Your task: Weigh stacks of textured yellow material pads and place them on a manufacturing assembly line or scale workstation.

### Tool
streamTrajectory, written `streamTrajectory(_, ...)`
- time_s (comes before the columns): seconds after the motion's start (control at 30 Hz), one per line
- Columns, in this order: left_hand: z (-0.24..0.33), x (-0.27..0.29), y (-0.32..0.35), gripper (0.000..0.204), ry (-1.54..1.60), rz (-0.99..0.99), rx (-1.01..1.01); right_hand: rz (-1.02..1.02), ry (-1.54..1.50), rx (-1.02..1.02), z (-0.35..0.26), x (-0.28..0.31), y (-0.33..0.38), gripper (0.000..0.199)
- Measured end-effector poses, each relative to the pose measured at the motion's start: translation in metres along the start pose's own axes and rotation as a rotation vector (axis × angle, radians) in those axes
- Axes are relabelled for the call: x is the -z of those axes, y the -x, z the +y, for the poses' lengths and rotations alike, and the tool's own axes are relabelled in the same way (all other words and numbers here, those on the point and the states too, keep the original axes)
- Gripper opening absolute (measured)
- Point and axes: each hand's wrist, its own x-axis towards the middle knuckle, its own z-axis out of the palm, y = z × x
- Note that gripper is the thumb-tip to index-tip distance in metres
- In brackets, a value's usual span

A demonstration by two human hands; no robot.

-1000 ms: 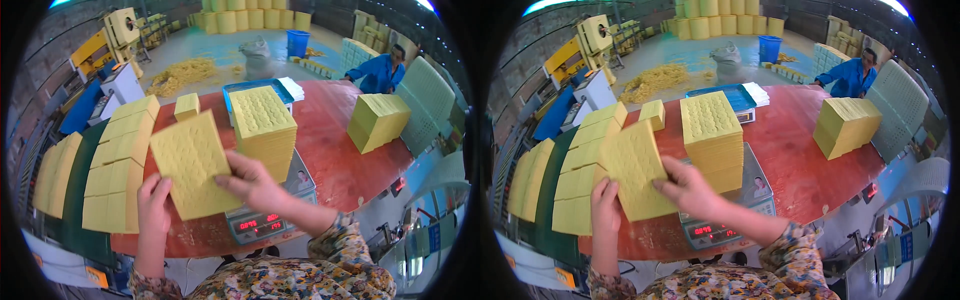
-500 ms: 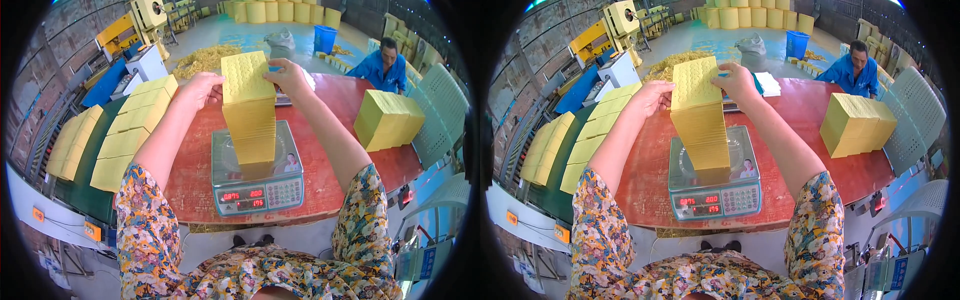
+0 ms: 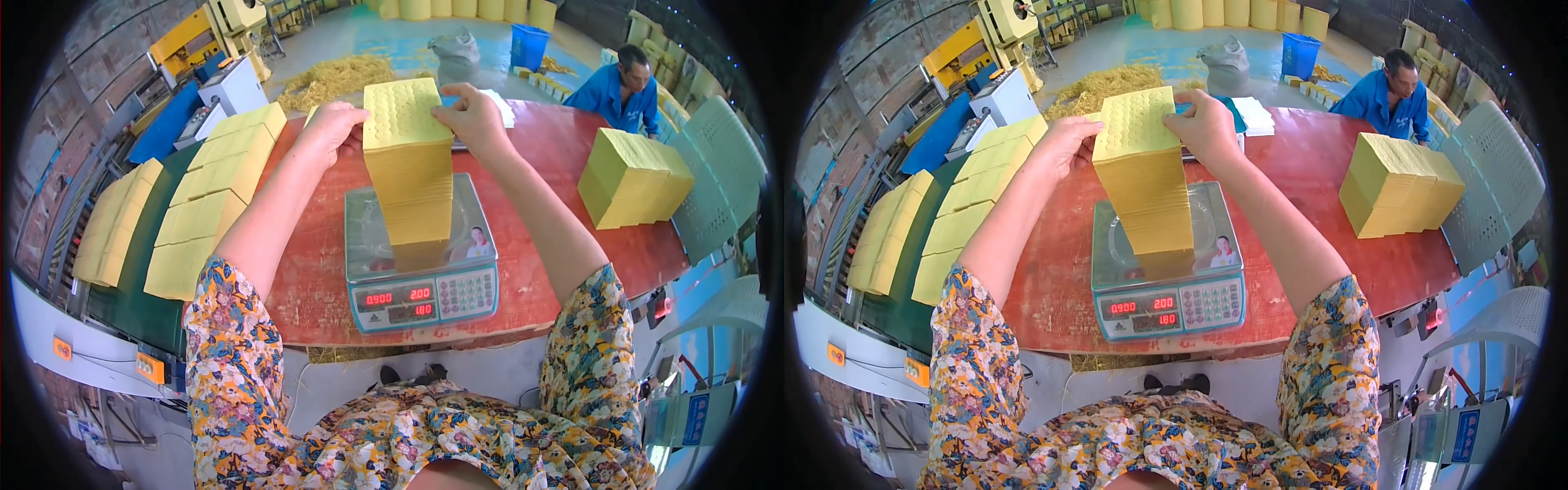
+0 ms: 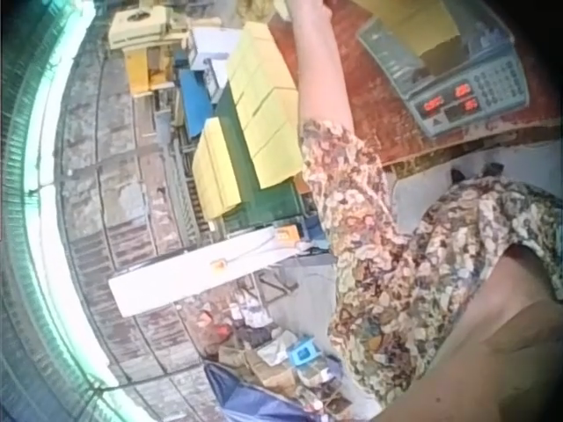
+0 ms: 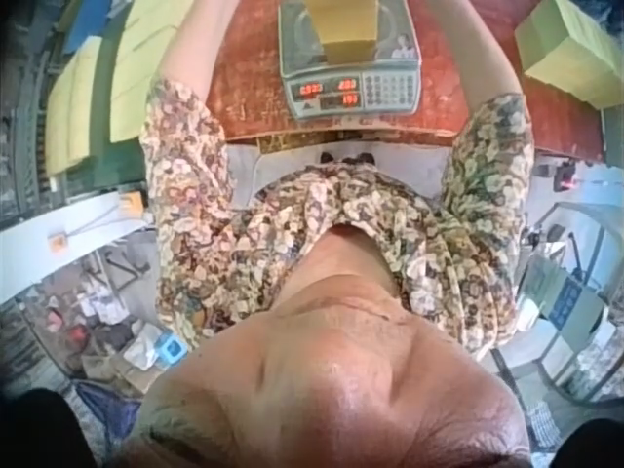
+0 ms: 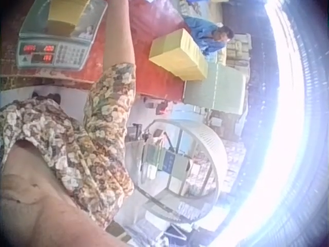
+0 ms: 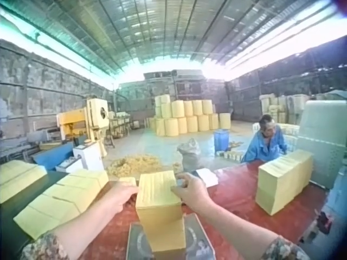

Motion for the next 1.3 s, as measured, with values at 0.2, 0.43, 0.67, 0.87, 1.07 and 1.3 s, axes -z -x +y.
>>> streamTrajectory(0.2, -0.003, -0.005, -0.002, 0.021, -0.078, 0.045, -0.040, 0.075, 0.146, 0.114, 0.001, -0.003, -0.001, 0.043)
streamTrajectory(0.43, -0.027, -0.022, -0.017, 0.025, -0.205, 0.217, -0.306, 0.125, 0.119, 0.099, 0.005, 0.001, -0.005, 0.038)
streamTrajectory(0.67, -0.037, -0.037, 0.083, 0.026, 0.206, 0.462, -0.574, 0.217, -0.478, 0.011, -0.014, 0.021, 0.088, 0.022)
streamTrajectory(0.87, -0.063, -0.030, 0.201, 0.025, 0.348, 0.605, -0.760, 0.241, -0.642, -0.132, -0.019, 0.025, 0.198, 0.022)
streamTrajectory(1.07, -0.075, -0.019, 0.217, 0.028, 0.258, 0.656, -0.718, 0.232, -0.696, -0.183, 0.005, 0.038, 0.218, 0.024)
streamTrajectory(1.3, -0.075, -0.033, 0.220, 0.026, 0.293, 0.654, -0.704, 0.197, -0.703, -0.183, 0.008, 0.037, 0.222, 0.024)
